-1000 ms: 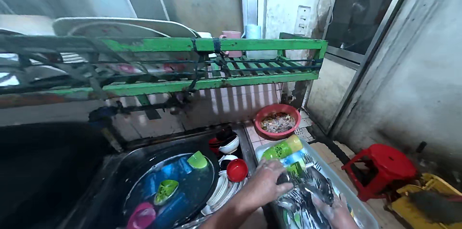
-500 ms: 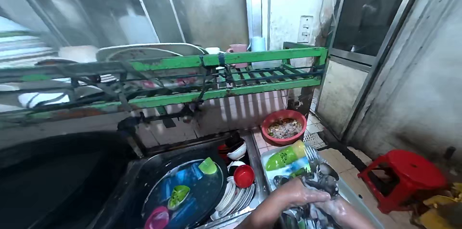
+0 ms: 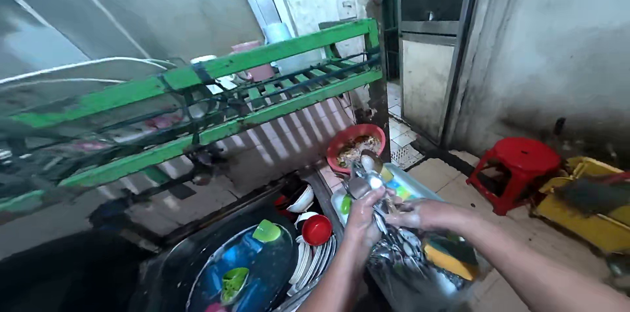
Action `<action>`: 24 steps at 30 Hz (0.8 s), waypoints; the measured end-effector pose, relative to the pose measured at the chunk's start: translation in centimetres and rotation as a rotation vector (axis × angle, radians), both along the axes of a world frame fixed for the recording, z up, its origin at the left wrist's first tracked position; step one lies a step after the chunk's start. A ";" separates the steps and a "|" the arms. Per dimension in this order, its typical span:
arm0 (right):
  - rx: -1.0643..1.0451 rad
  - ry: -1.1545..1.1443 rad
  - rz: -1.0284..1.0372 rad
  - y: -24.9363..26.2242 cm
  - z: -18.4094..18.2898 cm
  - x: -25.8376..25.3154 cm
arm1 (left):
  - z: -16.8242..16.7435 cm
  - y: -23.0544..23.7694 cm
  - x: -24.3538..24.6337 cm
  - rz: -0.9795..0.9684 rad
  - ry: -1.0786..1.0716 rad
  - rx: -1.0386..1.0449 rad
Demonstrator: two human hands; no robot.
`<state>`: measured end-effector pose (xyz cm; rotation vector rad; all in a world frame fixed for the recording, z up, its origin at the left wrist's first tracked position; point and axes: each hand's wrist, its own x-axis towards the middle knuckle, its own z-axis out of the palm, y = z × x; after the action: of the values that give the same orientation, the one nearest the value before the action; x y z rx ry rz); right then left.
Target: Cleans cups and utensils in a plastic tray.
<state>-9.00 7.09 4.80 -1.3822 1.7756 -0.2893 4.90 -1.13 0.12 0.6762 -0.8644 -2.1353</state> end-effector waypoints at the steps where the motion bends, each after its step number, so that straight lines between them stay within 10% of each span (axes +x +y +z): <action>1: -0.024 0.028 -0.002 0.8 0.1 -0.8 | 0.3 -0.3 0.0 0.028 -0.001 0.010; 11: 0.269 0.569 0.015 7.0 -5.7 1.5 | -2.9 -0.9 -0.5 -0.166 -0.818 -0.745; 24: 0.101 0.397 -0.248 7.5 -8.5 -0.6 | 2.3 -4.5 -1.6 0.056 -0.406 -0.266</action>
<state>-9.60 14.61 -3.69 -1.2062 2.2625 -0.0545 3.32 -5.66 2.41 0.9970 -1.3015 -1.8146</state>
